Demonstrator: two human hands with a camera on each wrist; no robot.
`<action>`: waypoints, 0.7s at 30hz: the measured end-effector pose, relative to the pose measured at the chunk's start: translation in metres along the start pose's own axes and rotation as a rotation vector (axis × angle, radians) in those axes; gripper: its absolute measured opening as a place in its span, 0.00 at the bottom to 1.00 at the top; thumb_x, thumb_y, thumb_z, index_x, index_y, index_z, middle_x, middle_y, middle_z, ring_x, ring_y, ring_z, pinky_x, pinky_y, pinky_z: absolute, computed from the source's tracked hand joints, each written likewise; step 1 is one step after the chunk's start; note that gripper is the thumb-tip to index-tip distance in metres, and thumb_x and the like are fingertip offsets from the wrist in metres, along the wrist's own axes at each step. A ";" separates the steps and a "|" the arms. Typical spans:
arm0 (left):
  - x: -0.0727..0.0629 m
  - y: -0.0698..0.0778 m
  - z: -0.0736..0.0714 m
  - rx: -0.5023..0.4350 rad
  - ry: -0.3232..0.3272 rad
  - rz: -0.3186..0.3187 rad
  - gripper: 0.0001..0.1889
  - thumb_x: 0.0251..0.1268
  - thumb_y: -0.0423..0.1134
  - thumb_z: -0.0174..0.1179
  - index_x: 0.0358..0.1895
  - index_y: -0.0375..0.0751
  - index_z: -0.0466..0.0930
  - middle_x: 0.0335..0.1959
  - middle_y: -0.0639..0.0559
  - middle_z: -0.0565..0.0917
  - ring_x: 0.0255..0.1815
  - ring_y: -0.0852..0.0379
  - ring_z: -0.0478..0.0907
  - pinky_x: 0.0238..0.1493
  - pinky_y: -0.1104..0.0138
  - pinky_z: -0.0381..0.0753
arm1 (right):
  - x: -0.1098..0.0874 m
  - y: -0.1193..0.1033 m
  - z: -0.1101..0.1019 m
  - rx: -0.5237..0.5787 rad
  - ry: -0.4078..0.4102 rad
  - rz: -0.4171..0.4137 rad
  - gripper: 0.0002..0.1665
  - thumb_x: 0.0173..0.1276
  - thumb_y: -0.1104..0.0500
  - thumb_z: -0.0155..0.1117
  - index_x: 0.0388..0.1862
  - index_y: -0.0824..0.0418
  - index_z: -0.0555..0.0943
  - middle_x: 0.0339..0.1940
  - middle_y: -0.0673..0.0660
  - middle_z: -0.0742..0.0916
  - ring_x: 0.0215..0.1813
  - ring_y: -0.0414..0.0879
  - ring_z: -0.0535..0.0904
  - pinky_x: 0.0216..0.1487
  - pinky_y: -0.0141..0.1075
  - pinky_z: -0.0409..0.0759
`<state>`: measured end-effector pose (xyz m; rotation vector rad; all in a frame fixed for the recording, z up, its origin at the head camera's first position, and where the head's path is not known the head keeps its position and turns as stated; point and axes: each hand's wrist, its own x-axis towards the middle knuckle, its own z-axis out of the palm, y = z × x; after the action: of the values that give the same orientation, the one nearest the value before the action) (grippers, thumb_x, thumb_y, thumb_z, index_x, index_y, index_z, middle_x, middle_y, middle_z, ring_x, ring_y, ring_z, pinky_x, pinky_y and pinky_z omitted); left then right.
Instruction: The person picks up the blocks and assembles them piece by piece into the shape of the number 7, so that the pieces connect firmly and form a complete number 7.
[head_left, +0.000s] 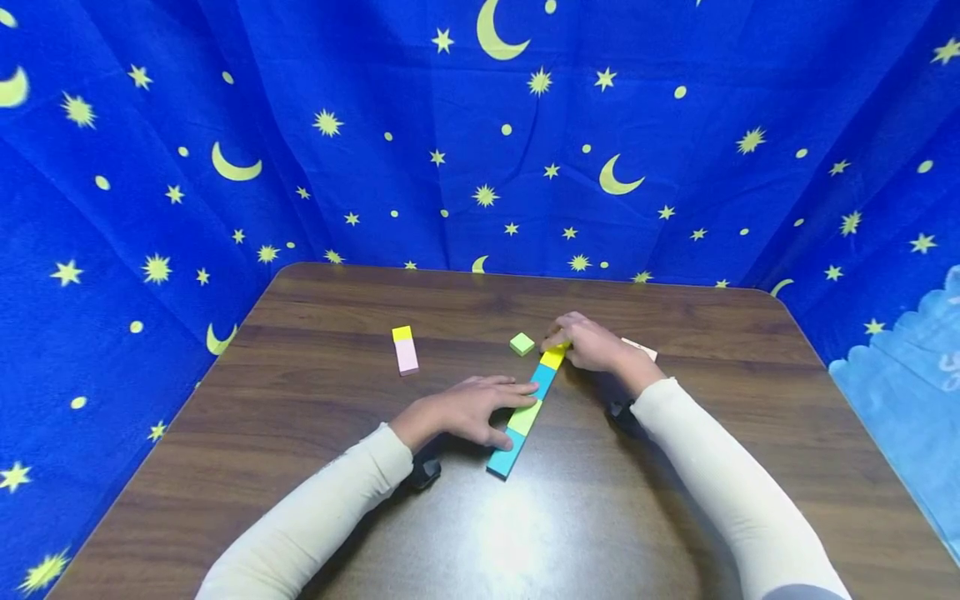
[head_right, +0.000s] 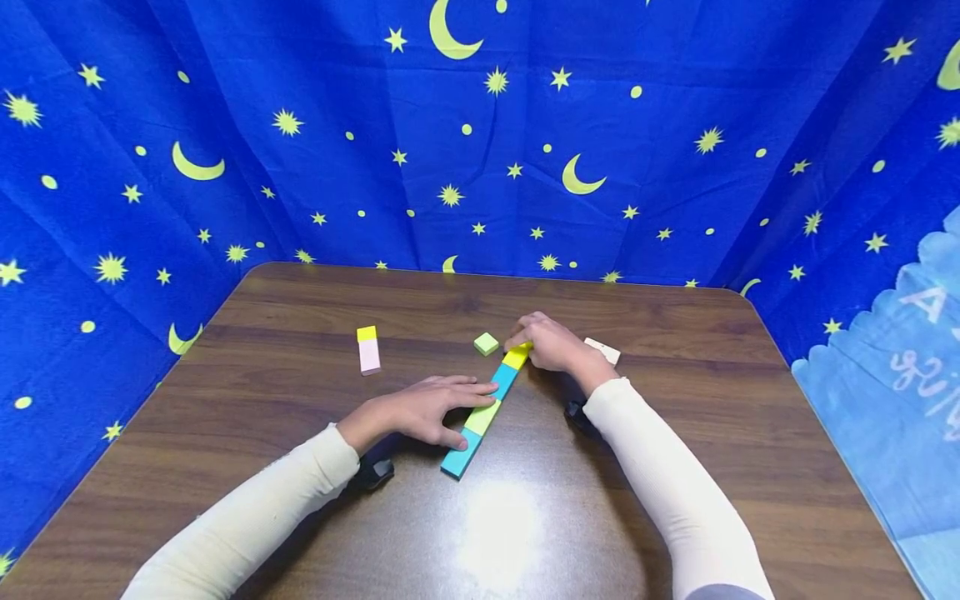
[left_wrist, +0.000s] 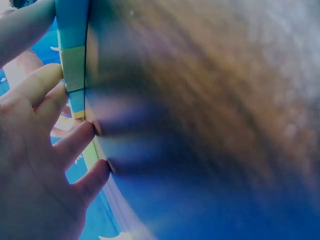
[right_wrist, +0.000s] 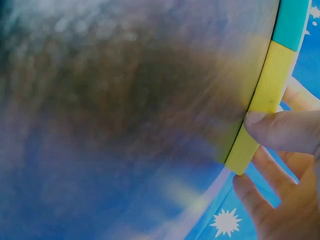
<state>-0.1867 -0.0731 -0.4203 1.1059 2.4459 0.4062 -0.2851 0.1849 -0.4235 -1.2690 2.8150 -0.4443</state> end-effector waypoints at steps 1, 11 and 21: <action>0.000 0.000 0.000 0.001 0.000 0.001 0.37 0.66 0.55 0.62 0.77 0.59 0.59 0.82 0.65 0.52 0.83 0.46 0.48 0.80 0.43 0.50 | 0.000 0.000 0.000 -0.001 -0.002 -0.001 0.29 0.55 0.79 0.59 0.49 0.57 0.89 0.51 0.63 0.87 0.59 0.61 0.78 0.60 0.54 0.79; -0.002 -0.001 0.003 0.012 0.004 0.012 0.38 0.66 0.55 0.62 0.77 0.60 0.59 0.82 0.65 0.51 0.83 0.46 0.48 0.80 0.43 0.50 | -0.001 -0.004 0.002 -0.009 -0.001 -0.021 0.31 0.53 0.81 0.56 0.48 0.55 0.89 0.50 0.62 0.87 0.58 0.61 0.78 0.59 0.54 0.79; -0.004 0.001 0.002 0.001 -0.001 0.003 0.38 0.65 0.54 0.63 0.77 0.59 0.60 0.82 0.66 0.52 0.83 0.48 0.48 0.80 0.45 0.51 | -0.001 -0.008 0.000 -0.002 -0.001 -0.031 0.31 0.52 0.81 0.56 0.48 0.57 0.89 0.49 0.62 0.87 0.57 0.62 0.79 0.59 0.54 0.80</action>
<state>-0.1827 -0.0753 -0.4204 1.1099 2.4439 0.4055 -0.2782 0.1807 -0.4212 -1.3144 2.7986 -0.4421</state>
